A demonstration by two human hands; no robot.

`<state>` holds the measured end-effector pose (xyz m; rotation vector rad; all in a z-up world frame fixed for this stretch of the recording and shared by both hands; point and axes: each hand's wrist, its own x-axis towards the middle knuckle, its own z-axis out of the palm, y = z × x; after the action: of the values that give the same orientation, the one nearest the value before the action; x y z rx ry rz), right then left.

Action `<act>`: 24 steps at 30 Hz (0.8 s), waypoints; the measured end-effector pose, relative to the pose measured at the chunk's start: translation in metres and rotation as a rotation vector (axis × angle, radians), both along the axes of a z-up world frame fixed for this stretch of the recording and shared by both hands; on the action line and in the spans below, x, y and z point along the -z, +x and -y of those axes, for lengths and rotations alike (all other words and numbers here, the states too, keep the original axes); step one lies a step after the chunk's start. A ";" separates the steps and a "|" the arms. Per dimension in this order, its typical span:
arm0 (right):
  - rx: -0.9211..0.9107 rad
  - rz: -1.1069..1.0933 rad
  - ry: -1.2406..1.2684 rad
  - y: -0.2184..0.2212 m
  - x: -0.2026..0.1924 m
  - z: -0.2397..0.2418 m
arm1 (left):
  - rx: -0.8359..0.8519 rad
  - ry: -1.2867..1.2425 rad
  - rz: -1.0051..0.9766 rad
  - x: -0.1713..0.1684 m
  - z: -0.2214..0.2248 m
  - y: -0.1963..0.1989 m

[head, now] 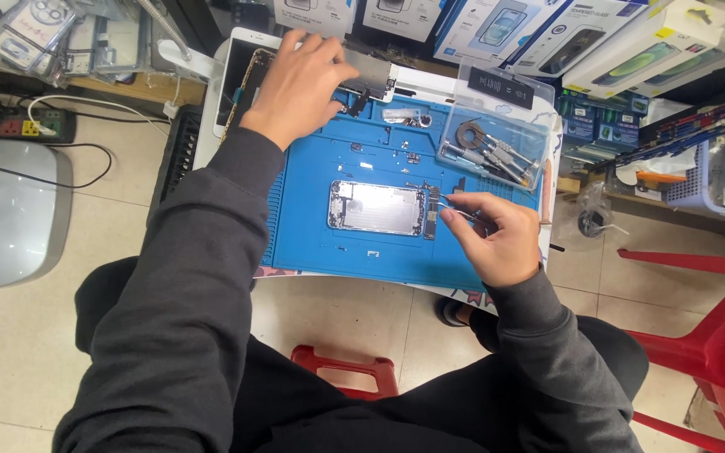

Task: The person uses tweezers to remove small components and screws from a disassembled smartphone placed on a blue work mat. They carefully lift and place parts onto the mat, handling the phone's internal frame and circuitry throughout the process.

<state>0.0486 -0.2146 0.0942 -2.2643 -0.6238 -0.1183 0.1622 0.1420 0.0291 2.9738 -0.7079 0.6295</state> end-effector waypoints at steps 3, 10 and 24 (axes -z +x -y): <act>-0.006 -0.007 -0.007 0.005 0.000 0.000 | -0.015 0.012 -0.078 0.005 -0.005 -0.016; -0.075 0.039 -0.325 0.015 -0.020 0.005 | 0.043 -0.056 0.085 -0.069 0.018 -0.113; 0.305 -0.142 -0.629 0.087 0.034 0.088 | 0.071 -0.253 -0.172 -0.015 0.068 -0.169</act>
<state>0.1352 -0.3023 0.0602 -2.9347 -0.2502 0.1075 -0.0069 0.0744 0.0442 2.7161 -0.6624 0.4180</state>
